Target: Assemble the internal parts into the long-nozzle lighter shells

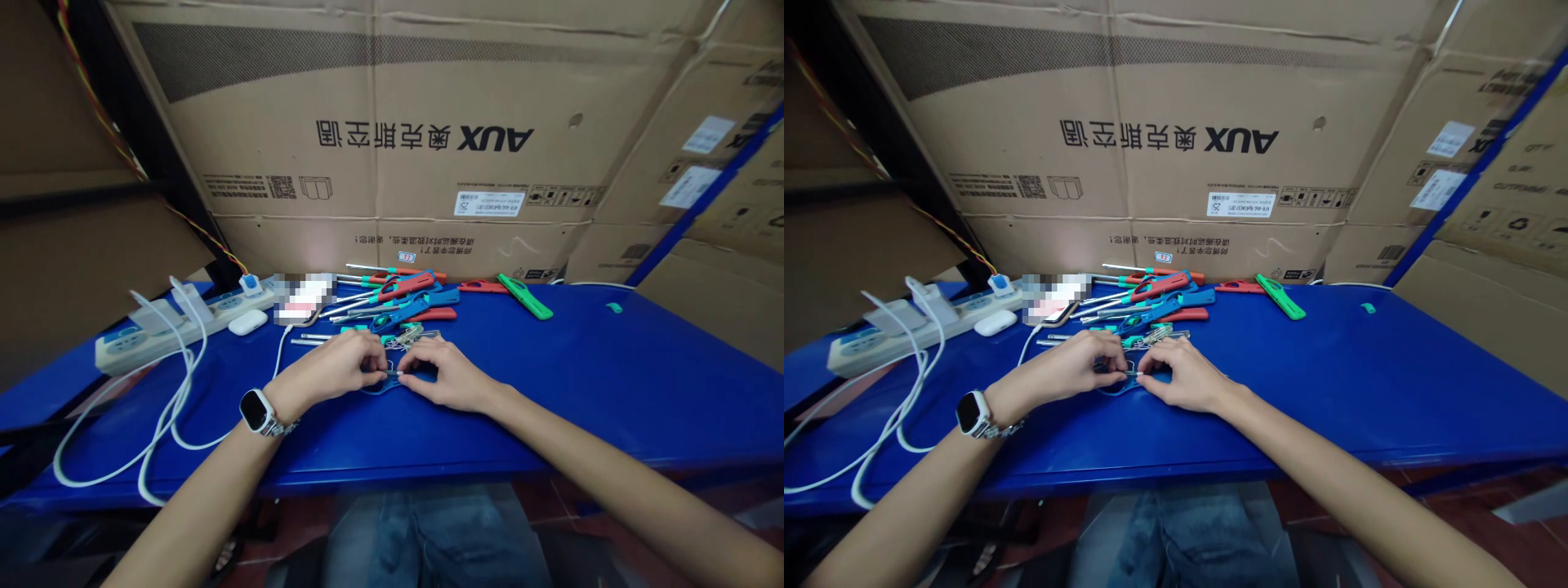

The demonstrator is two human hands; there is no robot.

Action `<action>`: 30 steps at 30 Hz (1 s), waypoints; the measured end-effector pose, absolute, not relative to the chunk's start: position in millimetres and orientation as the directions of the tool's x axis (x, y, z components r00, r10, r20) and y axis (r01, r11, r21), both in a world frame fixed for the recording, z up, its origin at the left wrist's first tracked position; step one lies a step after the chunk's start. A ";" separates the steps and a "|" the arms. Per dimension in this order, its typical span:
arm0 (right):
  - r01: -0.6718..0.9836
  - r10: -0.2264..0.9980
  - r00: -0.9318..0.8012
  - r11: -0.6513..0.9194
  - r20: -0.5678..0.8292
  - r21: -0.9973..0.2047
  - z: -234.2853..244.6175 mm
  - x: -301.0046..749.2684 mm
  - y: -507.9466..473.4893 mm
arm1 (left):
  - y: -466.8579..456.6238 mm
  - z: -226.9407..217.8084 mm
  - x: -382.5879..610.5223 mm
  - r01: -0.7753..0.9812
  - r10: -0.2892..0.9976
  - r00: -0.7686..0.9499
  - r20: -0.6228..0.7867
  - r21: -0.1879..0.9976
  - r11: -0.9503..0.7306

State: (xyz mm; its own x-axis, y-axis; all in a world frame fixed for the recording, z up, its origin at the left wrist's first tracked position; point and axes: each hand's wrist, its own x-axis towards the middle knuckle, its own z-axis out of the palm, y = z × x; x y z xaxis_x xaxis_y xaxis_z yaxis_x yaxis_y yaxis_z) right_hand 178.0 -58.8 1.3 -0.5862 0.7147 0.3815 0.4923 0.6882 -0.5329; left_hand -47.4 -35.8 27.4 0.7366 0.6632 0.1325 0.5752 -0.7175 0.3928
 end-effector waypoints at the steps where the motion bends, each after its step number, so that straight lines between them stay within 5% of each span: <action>1: 0.493 0.713 -0.591 0.689 0.377 -0.531 1.7 178.4 -59.1 | -36.6 27.4 -47.3 0.585 0.667 0.734 0.131 0.378 -0.718; 8: 0.480 0.729 -0.596 0.660 0.337 -0.578 -0.5 178.2 -55.0 | -43.1 28.5 -46.2 0.647 0.701 0.706 0.096 0.313 -0.695; 20: 0.493 0.778 -0.569 0.581 0.265 -0.648 2.0 176.5 -53.2 | -43.7 24.3 -49.1 0.637 0.724 0.690 0.013 0.463 -0.616; 30: 0.466 0.832 -0.538 0.425 0.133 -0.776 -1.5 174.7 -46.1 | -42.0 18.0 -46.2 0.555 0.668 0.736 0.111 0.468 -0.688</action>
